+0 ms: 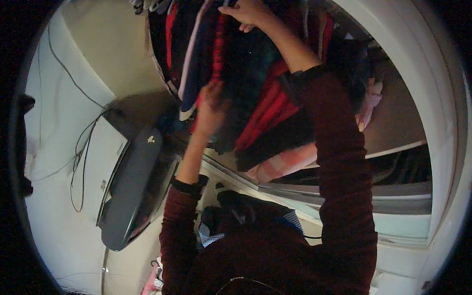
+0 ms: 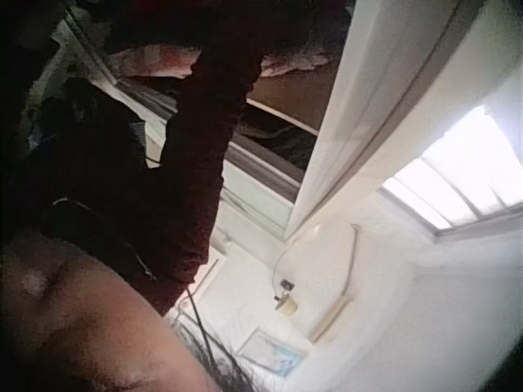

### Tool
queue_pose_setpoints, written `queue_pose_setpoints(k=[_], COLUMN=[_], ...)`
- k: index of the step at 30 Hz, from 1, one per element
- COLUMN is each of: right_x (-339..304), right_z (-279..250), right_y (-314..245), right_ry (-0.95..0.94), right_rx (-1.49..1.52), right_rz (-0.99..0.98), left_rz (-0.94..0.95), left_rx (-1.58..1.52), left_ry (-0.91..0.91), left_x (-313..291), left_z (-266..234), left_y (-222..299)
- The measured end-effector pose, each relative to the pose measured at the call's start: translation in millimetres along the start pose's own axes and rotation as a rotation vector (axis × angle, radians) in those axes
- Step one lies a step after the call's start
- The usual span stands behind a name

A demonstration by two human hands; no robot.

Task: The person removes clothes from a closet, places them on a bed, and then returns them to the closet on hangers. The person handles jeans, shirts, and other garments, moving them between the closet and the bed.

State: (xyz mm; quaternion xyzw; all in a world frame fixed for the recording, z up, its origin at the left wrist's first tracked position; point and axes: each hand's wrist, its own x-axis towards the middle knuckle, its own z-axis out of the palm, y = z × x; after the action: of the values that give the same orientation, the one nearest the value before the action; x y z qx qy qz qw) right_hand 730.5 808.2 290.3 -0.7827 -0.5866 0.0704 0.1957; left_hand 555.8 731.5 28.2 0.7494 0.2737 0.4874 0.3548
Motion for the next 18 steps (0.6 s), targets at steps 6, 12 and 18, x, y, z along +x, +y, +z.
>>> queue_pose_setpoints(k=[6, 12, 18], right_x=[49, 22, 0], right_z=[14, -38, -51], right_y=[67, 94, 106], right_ry=[0.259, -0.108, -0.153], right_rx=[-0.490, -0.520, -0.414], right_rz=[-0.270, 0.060, 0.171], left_rz=[-0.025, -0.084, -0.214], left_rx=[-0.176, -0.178, -0.107], left_ry=[-0.089, -0.327, -0.372], left_x=[-14, -38, -57], left_z=[57, 75, 89], left_y=[68, 63, 72])
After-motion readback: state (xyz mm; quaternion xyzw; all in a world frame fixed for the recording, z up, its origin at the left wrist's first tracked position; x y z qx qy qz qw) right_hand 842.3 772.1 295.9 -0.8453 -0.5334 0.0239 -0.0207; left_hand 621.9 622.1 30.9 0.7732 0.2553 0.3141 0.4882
